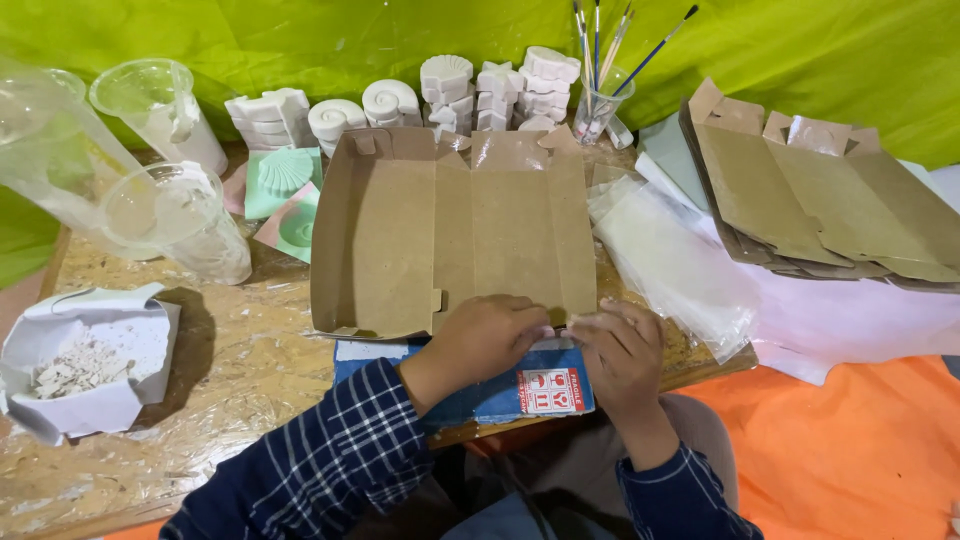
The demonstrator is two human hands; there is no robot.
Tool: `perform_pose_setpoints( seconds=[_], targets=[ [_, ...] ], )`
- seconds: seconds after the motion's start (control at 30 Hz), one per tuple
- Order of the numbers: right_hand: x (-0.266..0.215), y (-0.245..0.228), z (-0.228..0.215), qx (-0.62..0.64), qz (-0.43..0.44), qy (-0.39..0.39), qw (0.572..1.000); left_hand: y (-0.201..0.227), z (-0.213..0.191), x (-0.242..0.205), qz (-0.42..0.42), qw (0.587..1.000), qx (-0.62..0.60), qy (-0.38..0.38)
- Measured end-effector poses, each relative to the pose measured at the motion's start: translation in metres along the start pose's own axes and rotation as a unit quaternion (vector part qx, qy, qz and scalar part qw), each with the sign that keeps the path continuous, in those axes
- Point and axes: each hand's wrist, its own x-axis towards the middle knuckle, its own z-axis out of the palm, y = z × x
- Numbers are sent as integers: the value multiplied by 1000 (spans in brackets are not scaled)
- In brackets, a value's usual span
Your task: The person packages several white star-shaped plaster crafts by placing them into individual plastic bags and then into a cardboard container, which they fold into shape.
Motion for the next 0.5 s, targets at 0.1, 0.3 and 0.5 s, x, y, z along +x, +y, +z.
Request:
perform_pose_setpoints(
  seconds=[0.1, 0.3, 0.5],
  targets=[
    [11, -6, -1, 66, 22, -5, 998, 3, -4, 1, 6, 1000, 5, -9],
    [10, -3, -3, 93, 29, -42, 994, -3, -1, -2, 19, 999, 49, 7],
    [10, -7, -6, 83, 53, -50, 994, -2, -11, -3, 5, 999, 28, 19]
  ],
)
